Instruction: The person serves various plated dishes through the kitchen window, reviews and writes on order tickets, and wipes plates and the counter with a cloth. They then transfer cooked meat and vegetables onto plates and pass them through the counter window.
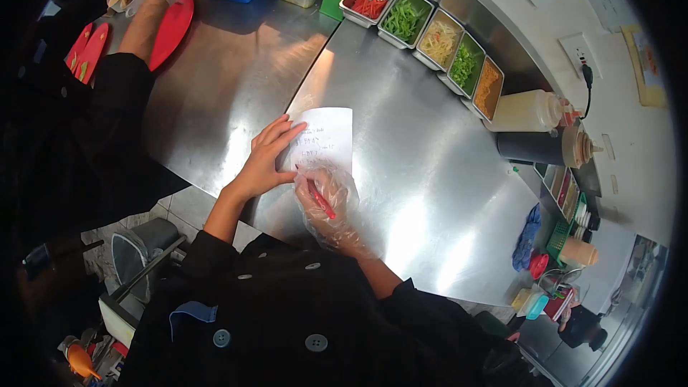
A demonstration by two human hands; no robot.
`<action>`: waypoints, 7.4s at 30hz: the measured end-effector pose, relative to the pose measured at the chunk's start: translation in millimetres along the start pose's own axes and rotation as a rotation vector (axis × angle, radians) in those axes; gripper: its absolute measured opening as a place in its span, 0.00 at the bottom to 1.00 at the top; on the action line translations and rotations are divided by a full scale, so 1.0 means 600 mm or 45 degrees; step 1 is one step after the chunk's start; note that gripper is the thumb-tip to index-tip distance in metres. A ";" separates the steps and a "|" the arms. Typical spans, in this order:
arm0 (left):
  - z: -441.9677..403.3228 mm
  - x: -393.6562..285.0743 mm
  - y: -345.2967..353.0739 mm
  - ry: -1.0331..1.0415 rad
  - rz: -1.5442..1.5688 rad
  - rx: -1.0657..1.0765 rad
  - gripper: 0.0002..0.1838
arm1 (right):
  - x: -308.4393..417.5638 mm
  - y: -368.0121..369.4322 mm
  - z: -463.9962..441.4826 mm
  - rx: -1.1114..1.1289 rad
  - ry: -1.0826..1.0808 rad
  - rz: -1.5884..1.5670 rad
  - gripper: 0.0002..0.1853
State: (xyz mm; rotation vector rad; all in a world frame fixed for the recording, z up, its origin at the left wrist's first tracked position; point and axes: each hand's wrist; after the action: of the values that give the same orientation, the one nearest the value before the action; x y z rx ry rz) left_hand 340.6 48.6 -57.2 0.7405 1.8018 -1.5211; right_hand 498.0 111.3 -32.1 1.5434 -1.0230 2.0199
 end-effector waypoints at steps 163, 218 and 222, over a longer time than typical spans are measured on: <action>0.002 0.002 -0.008 -0.045 0.027 0.102 0.58 | -0.048 -0.062 -0.144 -0.125 -0.013 0.079 0.04; 0.002 0.001 -0.008 -0.023 -0.011 0.117 0.58 | -0.032 -0.056 -0.133 -0.101 0.040 0.119 0.03; 0.003 0.005 -0.008 -0.012 -0.021 0.116 0.58 | -0.061 -0.076 -0.136 -0.241 0.007 -0.027 0.03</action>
State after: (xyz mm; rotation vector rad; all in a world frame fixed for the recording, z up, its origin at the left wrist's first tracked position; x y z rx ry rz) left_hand 335.4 46.1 -56.6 0.7625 1.7451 -1.6238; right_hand 487.5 206.2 -62.5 1.4430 -1.1549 1.8533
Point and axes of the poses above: each hand's wrist, its own z-axis away from the middle knuckle, its own y-axis out of the palm, x = y × z, and after that the axes turned 12 degrees about y, right-handed
